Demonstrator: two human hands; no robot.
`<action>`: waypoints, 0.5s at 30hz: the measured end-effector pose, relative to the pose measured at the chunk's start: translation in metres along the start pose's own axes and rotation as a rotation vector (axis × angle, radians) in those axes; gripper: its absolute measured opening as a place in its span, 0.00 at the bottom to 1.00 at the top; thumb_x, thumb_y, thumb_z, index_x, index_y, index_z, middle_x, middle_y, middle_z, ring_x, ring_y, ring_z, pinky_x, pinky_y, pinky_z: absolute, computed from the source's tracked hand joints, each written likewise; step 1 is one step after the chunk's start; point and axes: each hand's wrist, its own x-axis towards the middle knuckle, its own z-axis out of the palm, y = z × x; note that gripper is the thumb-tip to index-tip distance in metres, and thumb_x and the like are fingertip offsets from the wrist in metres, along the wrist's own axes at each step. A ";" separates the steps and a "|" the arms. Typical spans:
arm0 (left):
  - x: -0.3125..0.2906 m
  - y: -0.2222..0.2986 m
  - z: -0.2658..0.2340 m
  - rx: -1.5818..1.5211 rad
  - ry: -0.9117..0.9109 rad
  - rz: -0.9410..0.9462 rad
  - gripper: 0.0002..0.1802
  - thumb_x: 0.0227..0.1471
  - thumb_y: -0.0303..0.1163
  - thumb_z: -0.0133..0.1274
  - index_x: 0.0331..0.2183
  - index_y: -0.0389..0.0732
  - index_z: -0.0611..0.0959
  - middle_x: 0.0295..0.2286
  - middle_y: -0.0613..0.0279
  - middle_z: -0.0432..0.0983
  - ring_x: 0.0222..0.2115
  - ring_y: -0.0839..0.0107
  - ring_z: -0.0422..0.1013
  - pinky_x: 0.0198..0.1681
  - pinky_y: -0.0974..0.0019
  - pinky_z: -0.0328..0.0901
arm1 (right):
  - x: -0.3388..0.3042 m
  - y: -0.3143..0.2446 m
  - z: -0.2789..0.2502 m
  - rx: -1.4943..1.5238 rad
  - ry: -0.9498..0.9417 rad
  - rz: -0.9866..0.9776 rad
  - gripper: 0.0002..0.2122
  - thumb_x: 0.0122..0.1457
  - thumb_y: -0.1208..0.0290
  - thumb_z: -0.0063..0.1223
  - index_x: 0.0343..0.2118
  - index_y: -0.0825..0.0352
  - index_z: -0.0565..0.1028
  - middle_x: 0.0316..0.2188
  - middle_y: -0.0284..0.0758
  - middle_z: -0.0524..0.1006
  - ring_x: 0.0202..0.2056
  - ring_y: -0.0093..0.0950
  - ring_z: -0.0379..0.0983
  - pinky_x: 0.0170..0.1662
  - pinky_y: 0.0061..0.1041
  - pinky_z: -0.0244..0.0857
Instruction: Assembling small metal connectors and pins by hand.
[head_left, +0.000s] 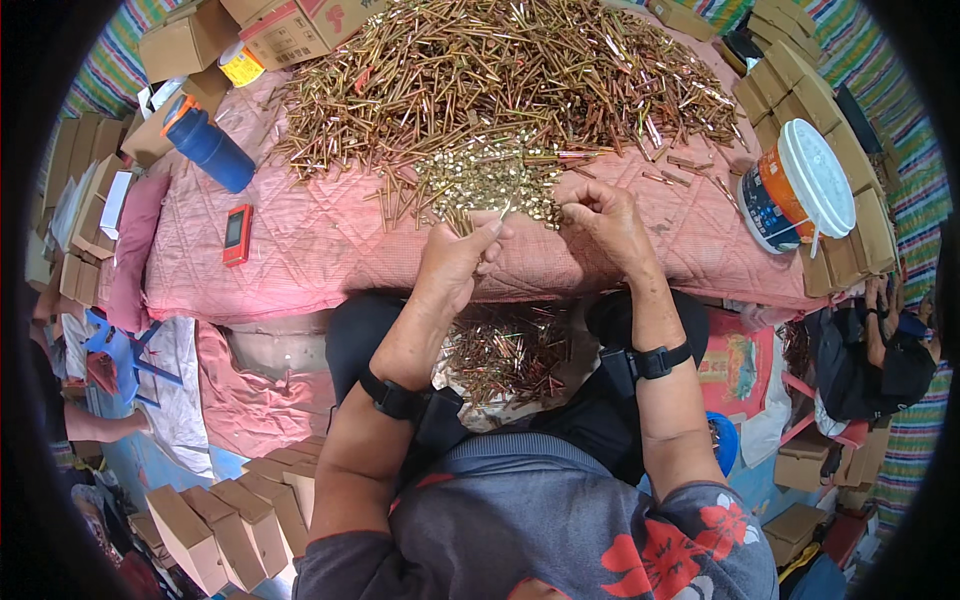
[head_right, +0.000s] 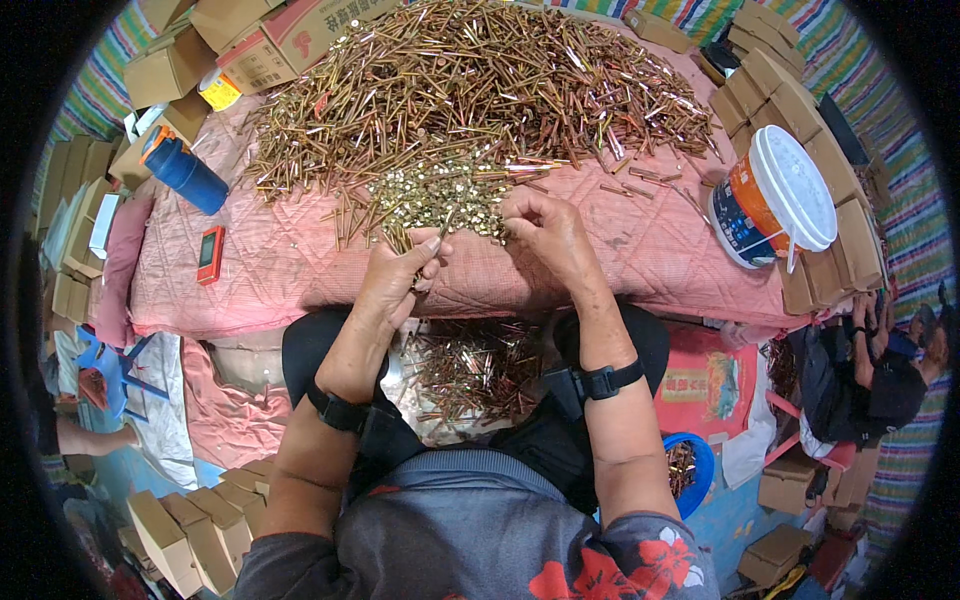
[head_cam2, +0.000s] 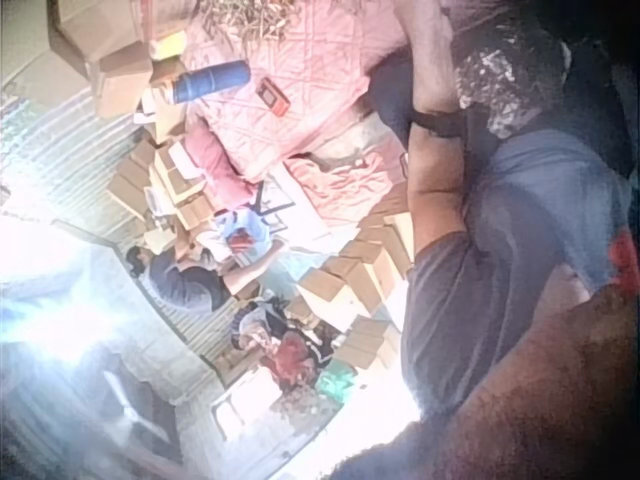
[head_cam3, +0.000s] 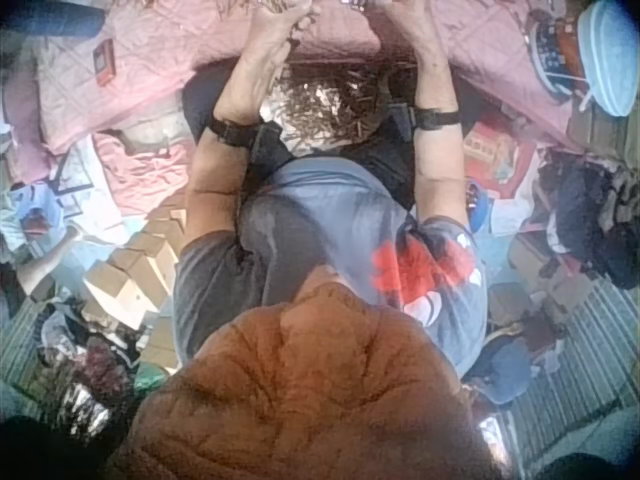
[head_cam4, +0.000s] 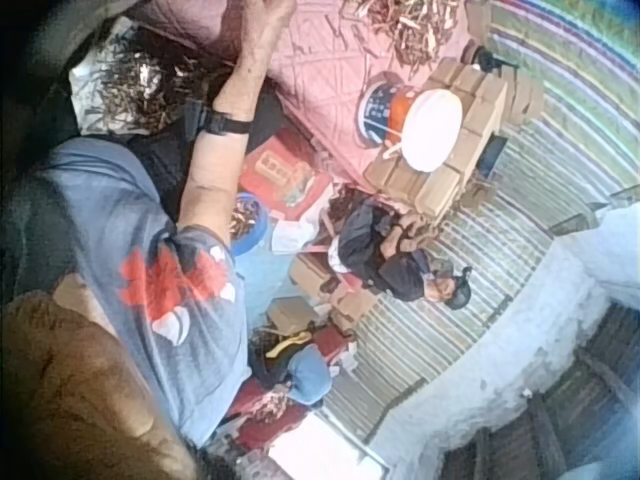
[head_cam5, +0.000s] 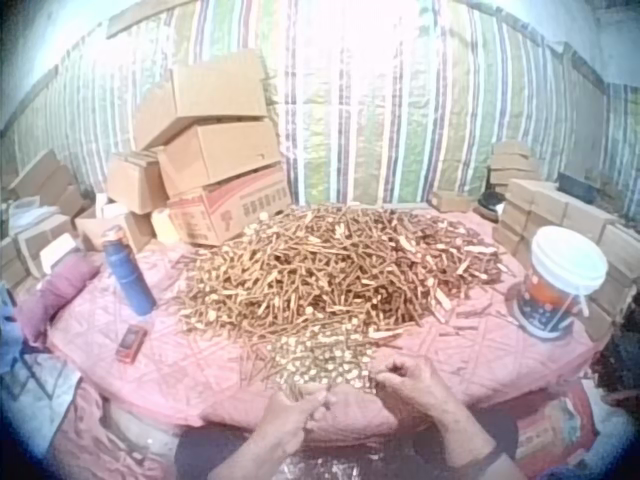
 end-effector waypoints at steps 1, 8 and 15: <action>0.000 0.000 -0.002 -0.031 0.010 0.006 0.12 0.51 0.26 0.55 0.38 0.30 0.76 0.26 0.57 0.76 0.17 0.83 0.64 0.15 0.80 0.55 | -0.001 0.000 -0.001 -0.218 -0.004 -0.043 0.03 0.50 0.79 0.55 0.28 0.70 0.74 0.22 0.30 0.74 0.29 0.22 0.72 0.33 0.21 0.65; 0.000 0.000 -0.002 -0.044 -0.002 -0.018 0.12 0.51 0.25 0.55 0.37 0.30 0.75 0.26 0.56 0.76 0.17 0.82 0.64 0.15 0.79 0.56 | -0.008 -0.003 0.011 -0.635 -0.112 -0.168 0.05 0.47 0.79 0.56 0.28 0.71 0.75 0.23 0.38 0.73 0.28 0.30 0.71 0.32 0.26 0.64; -0.002 -0.002 0.000 0.036 -0.048 -0.045 0.09 0.52 0.25 0.53 0.36 0.31 0.76 0.25 0.57 0.76 0.16 0.82 0.63 0.15 0.79 0.55 | -0.006 -0.001 0.023 -0.778 -0.043 -0.259 0.06 0.45 0.77 0.56 0.29 0.69 0.75 0.26 0.42 0.75 0.30 0.40 0.72 0.34 0.31 0.66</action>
